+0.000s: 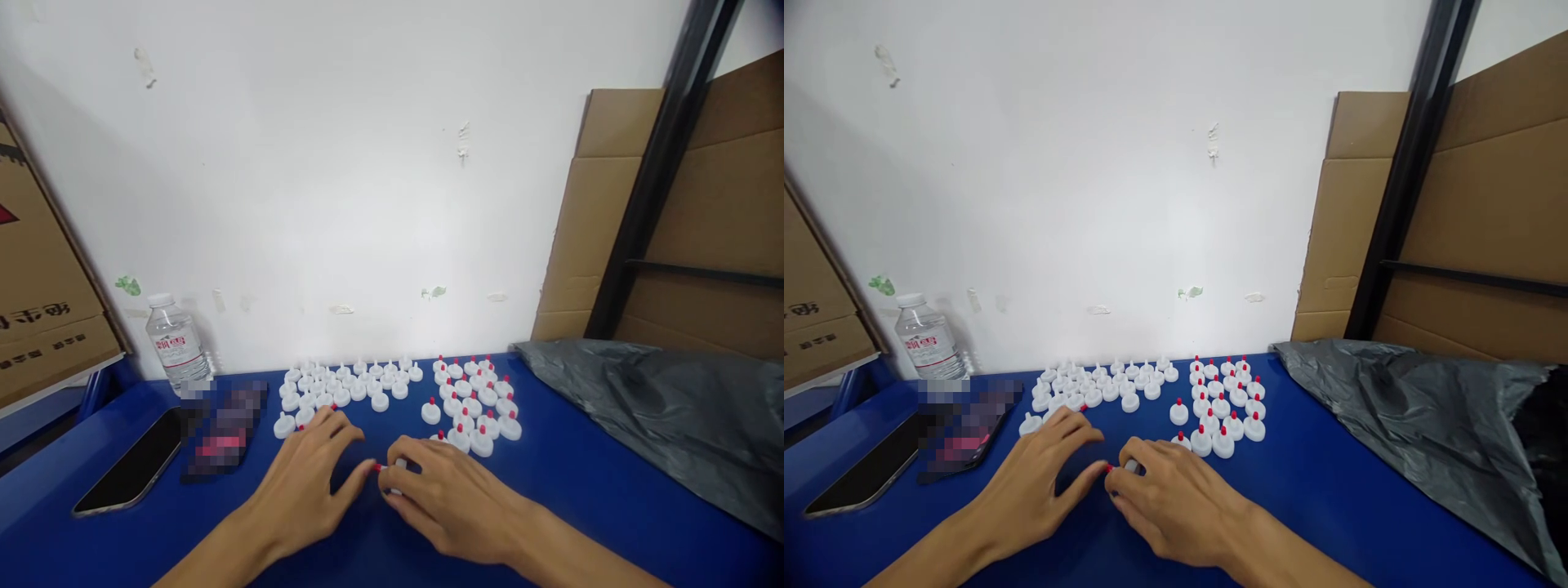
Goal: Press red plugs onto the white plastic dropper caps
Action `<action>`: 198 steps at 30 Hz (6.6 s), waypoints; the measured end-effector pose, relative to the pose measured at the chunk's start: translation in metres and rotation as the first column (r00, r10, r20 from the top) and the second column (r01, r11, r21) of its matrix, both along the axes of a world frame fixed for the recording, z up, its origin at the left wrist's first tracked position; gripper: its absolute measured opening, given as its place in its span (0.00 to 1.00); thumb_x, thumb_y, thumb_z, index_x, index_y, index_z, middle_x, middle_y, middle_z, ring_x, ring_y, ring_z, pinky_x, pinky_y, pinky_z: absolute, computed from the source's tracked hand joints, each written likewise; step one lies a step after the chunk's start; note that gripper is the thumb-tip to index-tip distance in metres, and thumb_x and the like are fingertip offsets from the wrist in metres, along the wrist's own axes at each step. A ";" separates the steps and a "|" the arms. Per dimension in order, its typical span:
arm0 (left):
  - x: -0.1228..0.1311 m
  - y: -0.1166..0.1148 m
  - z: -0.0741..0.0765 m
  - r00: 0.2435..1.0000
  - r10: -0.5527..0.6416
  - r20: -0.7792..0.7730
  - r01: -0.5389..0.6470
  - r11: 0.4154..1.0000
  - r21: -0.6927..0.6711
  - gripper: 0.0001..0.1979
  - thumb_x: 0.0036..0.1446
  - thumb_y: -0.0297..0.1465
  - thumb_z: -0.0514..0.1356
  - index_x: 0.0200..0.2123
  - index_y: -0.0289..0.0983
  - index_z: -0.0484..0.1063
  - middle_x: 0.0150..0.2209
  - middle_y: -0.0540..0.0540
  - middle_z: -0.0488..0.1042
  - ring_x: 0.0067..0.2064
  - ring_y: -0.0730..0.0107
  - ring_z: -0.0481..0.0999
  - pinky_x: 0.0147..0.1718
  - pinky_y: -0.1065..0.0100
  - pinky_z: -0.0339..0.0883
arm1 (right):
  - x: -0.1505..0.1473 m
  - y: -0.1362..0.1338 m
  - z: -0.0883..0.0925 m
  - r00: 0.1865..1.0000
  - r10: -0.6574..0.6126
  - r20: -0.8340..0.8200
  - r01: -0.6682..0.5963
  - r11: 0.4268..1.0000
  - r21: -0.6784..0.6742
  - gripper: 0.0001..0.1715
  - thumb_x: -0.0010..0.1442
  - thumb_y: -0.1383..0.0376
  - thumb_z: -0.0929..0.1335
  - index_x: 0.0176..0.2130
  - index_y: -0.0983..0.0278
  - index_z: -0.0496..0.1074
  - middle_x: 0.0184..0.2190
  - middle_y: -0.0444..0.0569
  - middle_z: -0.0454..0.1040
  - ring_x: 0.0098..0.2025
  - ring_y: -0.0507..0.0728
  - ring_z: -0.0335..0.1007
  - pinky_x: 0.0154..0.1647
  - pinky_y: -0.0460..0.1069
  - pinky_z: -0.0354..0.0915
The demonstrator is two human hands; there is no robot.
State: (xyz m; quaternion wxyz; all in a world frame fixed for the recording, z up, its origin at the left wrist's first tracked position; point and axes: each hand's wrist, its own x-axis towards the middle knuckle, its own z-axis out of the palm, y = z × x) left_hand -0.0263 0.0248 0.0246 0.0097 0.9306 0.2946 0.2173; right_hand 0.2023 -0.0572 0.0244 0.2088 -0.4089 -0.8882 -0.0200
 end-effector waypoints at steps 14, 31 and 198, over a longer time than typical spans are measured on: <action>-0.010 0.032 -0.009 0.980 0.189 -0.057 -0.180 0.974 0.136 0.17 0.70 0.30 0.52 0.49 0.31 0.78 0.46 0.36 0.79 0.54 0.49 0.74 0.53 0.49 0.71 | 0.004 0.010 -0.012 0.970 -0.245 -0.005 0.243 0.959 0.145 0.20 0.74 0.57 0.64 0.61 0.62 0.68 0.54 0.53 0.76 0.61 0.63 0.67 0.71 0.68 0.48; -0.010 0.034 -0.015 0.981 0.187 -0.054 -0.180 0.977 0.115 0.17 0.71 0.32 0.51 0.47 0.35 0.80 0.48 0.38 0.82 0.58 0.44 0.75 0.58 0.43 0.67 | 0.003 0.013 -0.012 0.945 -0.277 0.172 0.230 0.940 0.252 0.13 0.73 0.64 0.62 0.52 0.63 0.72 0.55 0.56 0.74 0.64 0.65 0.64 0.70 0.70 0.50; 0.006 -0.017 -0.005 0.969 -0.081 0.235 0.140 0.959 -0.246 0.07 0.70 0.30 0.54 0.41 0.40 0.72 0.34 0.51 0.73 0.32 0.72 0.72 0.30 0.71 0.62 | -0.006 -0.002 -0.001 0.979 -0.038 -0.202 0.036 0.999 -0.014 0.23 0.70 0.69 0.66 0.61 0.58 0.61 0.52 0.50 0.76 0.53 0.62 0.74 0.59 0.62 0.66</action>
